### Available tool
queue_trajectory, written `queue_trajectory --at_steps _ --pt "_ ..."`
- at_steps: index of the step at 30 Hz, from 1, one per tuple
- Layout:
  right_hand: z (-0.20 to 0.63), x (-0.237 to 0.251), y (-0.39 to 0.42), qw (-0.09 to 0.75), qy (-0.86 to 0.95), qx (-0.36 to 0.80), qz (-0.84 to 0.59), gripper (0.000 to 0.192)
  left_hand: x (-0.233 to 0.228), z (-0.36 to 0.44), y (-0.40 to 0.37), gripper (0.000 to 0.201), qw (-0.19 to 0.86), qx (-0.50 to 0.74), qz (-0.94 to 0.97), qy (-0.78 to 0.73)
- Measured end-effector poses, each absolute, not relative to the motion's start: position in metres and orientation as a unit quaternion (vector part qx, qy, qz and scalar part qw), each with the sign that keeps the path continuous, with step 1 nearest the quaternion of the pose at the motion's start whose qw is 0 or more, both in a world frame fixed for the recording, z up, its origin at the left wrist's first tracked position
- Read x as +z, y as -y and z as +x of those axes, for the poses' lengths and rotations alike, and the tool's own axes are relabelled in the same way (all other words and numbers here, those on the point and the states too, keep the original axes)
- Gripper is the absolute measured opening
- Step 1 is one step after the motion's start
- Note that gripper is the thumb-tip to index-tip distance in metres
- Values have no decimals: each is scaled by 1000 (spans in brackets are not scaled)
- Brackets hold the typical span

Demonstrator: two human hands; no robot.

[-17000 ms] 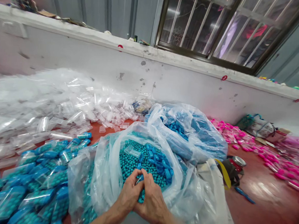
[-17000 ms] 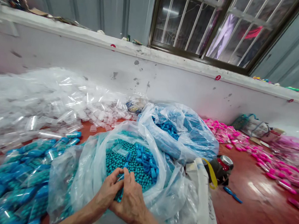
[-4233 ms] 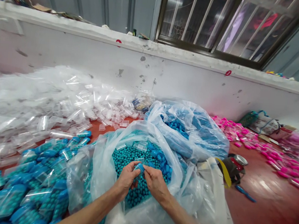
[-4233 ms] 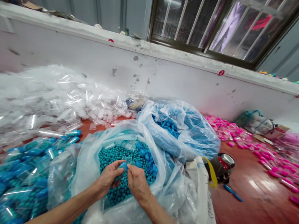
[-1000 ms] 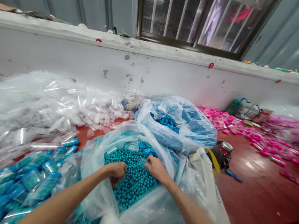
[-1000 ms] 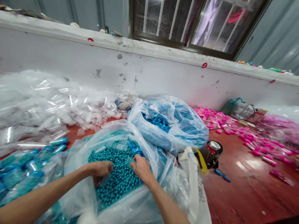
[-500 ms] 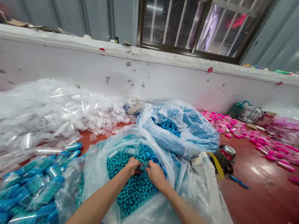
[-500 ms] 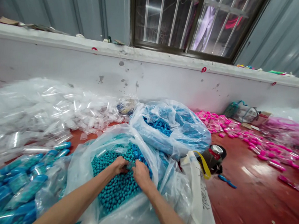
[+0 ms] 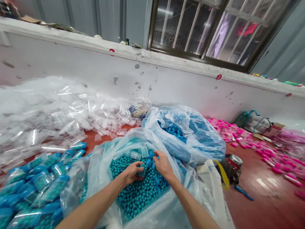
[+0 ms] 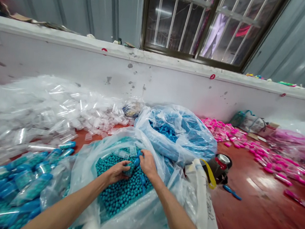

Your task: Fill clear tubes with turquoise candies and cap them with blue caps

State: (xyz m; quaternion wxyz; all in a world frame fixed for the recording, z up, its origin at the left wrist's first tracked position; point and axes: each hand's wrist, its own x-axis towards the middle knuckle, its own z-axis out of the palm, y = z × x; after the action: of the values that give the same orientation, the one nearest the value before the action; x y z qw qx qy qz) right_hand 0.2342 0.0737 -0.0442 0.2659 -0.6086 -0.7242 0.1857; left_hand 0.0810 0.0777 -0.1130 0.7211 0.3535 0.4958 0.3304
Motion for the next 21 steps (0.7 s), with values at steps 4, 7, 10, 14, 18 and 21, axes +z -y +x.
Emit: queue_trajectory --at_steps 4,7,10,14,18,21 --pt "243 -62 -37 40 765 85 -637 23 -109 72 -64 41 714 327 372 -495" --pt "240 -78 -17 -31 773 66 -630 18 -103 66 -52 39 699 331 388 -502" --pt "234 -83 -15 -11 774 65 -630 20 -98 61 -40 39 677 336 400 -518" --pt "229 -80 -29 120 756 175 -619 23 -95 58 -29 44 679 330 398 -522" --pt "223 -84 -35 221 711 422 -517 28 -95 60 -21 48 695 339 400 -491" --pt "219 -80 -32 227 593 562 -531 28 -93 62 -16 48 694 365 409 -467"
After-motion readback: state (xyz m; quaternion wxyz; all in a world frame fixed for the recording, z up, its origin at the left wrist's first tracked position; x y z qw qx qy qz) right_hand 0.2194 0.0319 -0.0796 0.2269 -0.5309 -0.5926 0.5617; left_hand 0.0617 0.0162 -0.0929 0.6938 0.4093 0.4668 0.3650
